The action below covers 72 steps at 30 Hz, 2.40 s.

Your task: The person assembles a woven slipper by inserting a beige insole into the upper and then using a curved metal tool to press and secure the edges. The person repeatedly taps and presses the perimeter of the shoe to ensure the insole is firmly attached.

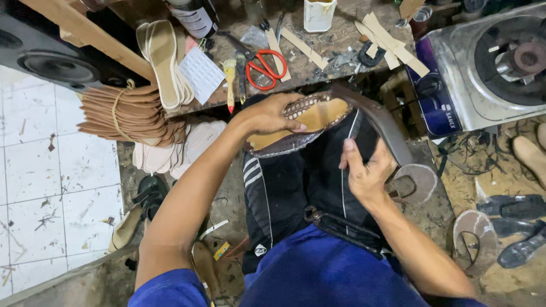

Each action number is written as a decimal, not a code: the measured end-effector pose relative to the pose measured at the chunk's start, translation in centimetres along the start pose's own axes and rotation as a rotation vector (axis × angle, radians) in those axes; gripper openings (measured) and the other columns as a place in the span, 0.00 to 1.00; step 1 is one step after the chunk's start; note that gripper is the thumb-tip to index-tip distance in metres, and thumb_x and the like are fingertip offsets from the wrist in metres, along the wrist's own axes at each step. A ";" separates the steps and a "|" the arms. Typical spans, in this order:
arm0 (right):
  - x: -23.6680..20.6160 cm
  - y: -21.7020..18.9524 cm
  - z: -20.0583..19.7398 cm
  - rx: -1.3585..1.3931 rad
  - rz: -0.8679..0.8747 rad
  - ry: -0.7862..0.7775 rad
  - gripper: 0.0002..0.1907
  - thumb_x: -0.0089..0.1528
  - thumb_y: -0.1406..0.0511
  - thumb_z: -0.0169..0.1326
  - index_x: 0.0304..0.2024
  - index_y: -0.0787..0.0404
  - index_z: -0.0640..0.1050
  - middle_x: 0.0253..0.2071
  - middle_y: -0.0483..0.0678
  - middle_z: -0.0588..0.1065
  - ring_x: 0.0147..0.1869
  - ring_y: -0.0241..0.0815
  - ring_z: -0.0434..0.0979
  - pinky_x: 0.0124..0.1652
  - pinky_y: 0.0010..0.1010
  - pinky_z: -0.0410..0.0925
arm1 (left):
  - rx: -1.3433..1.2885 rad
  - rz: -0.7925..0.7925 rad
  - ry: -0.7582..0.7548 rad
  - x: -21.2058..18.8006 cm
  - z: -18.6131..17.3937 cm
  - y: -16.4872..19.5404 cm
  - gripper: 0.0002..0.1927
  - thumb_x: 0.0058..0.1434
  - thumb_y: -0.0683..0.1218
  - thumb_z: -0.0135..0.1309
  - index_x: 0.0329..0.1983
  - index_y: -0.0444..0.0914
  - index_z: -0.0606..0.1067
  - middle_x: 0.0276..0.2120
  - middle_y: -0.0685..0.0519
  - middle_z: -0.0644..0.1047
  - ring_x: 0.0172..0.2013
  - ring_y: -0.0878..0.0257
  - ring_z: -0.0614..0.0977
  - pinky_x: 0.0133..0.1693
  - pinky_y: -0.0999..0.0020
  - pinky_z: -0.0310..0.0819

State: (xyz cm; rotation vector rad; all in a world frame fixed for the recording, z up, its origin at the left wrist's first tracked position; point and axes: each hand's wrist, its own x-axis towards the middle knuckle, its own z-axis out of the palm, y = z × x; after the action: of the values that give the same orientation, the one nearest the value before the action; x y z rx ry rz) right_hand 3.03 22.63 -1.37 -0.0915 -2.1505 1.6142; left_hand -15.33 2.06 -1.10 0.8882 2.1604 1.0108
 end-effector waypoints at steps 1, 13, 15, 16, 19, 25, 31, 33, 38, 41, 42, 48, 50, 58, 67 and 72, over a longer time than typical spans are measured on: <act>-0.2 0.2 0.3 -0.003 0.021 -0.021 0.08 0.70 0.67 0.52 0.45 0.69 0.73 0.23 0.44 0.72 0.23 0.33 0.72 0.26 0.27 0.66 | -0.015 0.019 0.022 -0.1 0.2 0.0 0.36 0.51 0.54 0.67 0.61 0.36 0.72 0.50 0.43 0.81 0.51 0.51 0.82 0.54 0.62 0.73; 0.4 -0.8 1.4 -0.065 -0.001 -0.242 0.14 0.67 0.70 0.56 0.54 0.68 0.75 0.28 0.49 0.73 0.27 0.36 0.67 0.30 0.30 0.64 | -0.259 -0.106 0.746 -10.4 5.1 1.8 0.27 0.56 0.41 0.67 0.61 0.39 0.77 0.45 0.46 0.83 0.34 0.60 0.81 0.38 0.65 0.75; -0.1 -0.6 1.9 -0.005 0.113 -0.242 0.09 0.67 0.69 0.56 0.49 0.68 0.77 0.23 0.48 0.72 0.22 0.35 0.67 0.26 0.29 0.63 | -0.353 -0.028 0.861 -9.7 5.8 1.0 0.23 0.58 0.39 0.66 0.58 0.38 0.79 0.47 0.47 0.83 0.37 0.64 0.80 0.40 0.68 0.74; -0.3 -0.4 2.6 0.141 0.027 -0.204 0.08 0.69 0.68 0.55 0.48 0.66 0.75 0.26 0.47 0.72 0.25 0.34 0.69 0.28 0.28 0.64 | -0.332 0.024 0.884 -9.4 6.2 0.7 0.22 0.58 0.37 0.65 0.57 0.38 0.79 0.50 0.48 0.83 0.41 0.65 0.81 0.42 0.70 0.75; -0.7 0.5 4.2 0.249 -0.094 -0.210 0.07 0.70 0.67 0.55 0.45 0.66 0.73 0.29 0.45 0.72 0.29 0.33 0.70 0.31 0.27 0.66 | -0.298 0.138 0.922 -9.0 6.5 -0.2 0.21 0.59 0.36 0.65 0.56 0.37 0.79 0.54 0.49 0.82 0.50 0.66 0.82 0.50 0.72 0.76; -1.3 1.2 4.6 0.017 0.090 -0.272 0.08 0.67 0.66 0.57 0.38 0.65 0.75 0.23 0.42 0.71 0.25 0.32 0.69 0.27 0.25 0.63 | -0.354 0.048 0.904 -9.3 5.9 -0.8 0.22 0.57 0.36 0.65 0.55 0.38 0.79 0.53 0.51 0.82 0.42 0.68 0.80 0.41 0.75 0.74; -0.6 1.0 5.1 -0.134 0.041 -0.365 0.07 0.66 0.68 0.58 0.38 0.66 0.75 0.23 0.45 0.70 0.25 0.36 0.69 0.27 0.29 0.63 | -0.351 0.088 0.904 -9.1 6.1 -0.8 0.24 0.58 0.35 0.65 0.58 0.40 0.78 0.51 0.53 0.82 0.42 0.73 0.79 0.40 0.78 0.73; -0.4 0.7 5.1 -0.051 0.000 -0.313 0.05 0.68 0.69 0.57 0.38 0.65 0.75 0.24 0.46 0.70 0.27 0.37 0.69 0.29 0.31 0.64 | -0.361 0.053 0.893 -9.1 6.0 -0.7 0.24 0.58 0.36 0.66 0.58 0.40 0.78 0.50 0.55 0.82 0.39 0.74 0.78 0.38 0.78 0.72; -0.5 0.8 4.9 -0.113 -0.076 -0.335 0.09 0.65 0.69 0.57 0.45 0.68 0.76 0.30 0.48 0.74 0.31 0.39 0.71 0.32 0.33 0.66 | -0.379 -0.098 0.851 -9.1 5.4 -0.2 0.26 0.57 0.37 0.66 0.60 0.40 0.79 0.41 0.53 0.83 0.31 0.71 0.71 0.33 0.76 0.68; -0.8 1.7 4.8 0.158 0.014 -0.265 0.07 0.68 0.67 0.55 0.43 0.66 0.73 0.28 0.44 0.72 0.29 0.36 0.71 0.31 0.31 0.66 | -0.504 0.018 0.856 -9.1 5.5 -0.1 0.25 0.60 0.36 0.64 0.61 0.36 0.76 0.45 0.54 0.82 0.39 0.76 0.79 0.40 0.78 0.76; -0.8 2.0 4.7 0.293 0.024 -0.235 0.07 0.70 0.66 0.54 0.42 0.64 0.72 0.28 0.44 0.71 0.29 0.35 0.71 0.32 0.30 0.66 | -0.484 0.047 0.870 -9.1 5.6 -0.2 0.25 0.60 0.37 0.64 0.61 0.35 0.75 0.46 0.53 0.82 0.41 0.75 0.79 0.43 0.78 0.76; -0.3 2.2 3.9 -0.040 0.037 -0.172 0.06 0.72 0.68 0.53 0.43 0.68 0.74 0.24 0.44 0.70 0.25 0.34 0.70 0.28 0.28 0.65 | -0.399 -0.034 0.873 -9.1 5.9 -0.6 0.24 0.58 0.38 0.66 0.59 0.33 0.76 0.41 0.54 0.84 0.36 0.75 0.79 0.40 0.78 0.76; 0.0 1.8 3.7 -0.026 0.106 -0.142 0.11 0.69 0.68 0.53 0.50 0.69 0.72 0.22 0.44 0.69 0.22 0.33 0.68 0.24 0.28 0.63 | -0.408 -0.055 0.877 -9.2 5.9 -0.6 0.25 0.57 0.38 0.66 0.58 0.33 0.77 0.40 0.54 0.84 0.36 0.75 0.79 0.39 0.78 0.76; 0.8 2.8 3.0 0.311 0.124 0.002 0.12 0.75 0.62 0.48 0.43 0.65 0.68 0.26 0.45 0.70 0.25 0.35 0.72 0.27 0.29 0.68 | -0.391 -0.101 0.858 -9.4 6.0 -1.0 0.26 0.58 0.39 0.67 0.60 0.34 0.77 0.39 0.50 0.82 0.34 0.70 0.75 0.37 0.74 0.72; 2.6 3.1 2.7 0.232 0.395 -0.089 0.15 0.72 0.60 0.51 0.38 0.65 0.68 0.23 0.47 0.70 0.19 0.37 0.70 0.19 0.30 0.66 | -0.375 -0.201 0.878 -9.9 5.8 -0.1 0.27 0.58 0.39 0.67 0.62 0.39 0.76 0.46 0.48 0.81 0.37 0.62 0.78 0.42 0.70 0.74; 7.5 4.5 -1.0 0.242 0.303 -0.056 0.12 0.74 0.59 0.50 0.44 0.62 0.68 0.26 0.45 0.69 0.22 0.35 0.70 0.22 0.28 0.66 | -0.003 0.049 0.963 -11.3 7.6 -0.7 0.33 0.51 0.37 0.71 0.62 0.39 0.74 0.67 0.39 0.67 0.67 0.42 0.68 0.64 0.54 0.65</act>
State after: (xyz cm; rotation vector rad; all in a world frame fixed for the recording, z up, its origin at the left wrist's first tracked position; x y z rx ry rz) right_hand -4.22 27.29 -3.02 -0.3129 -2.0377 2.0585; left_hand -3.21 -3.78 -3.24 0.4732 2.8919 1.7045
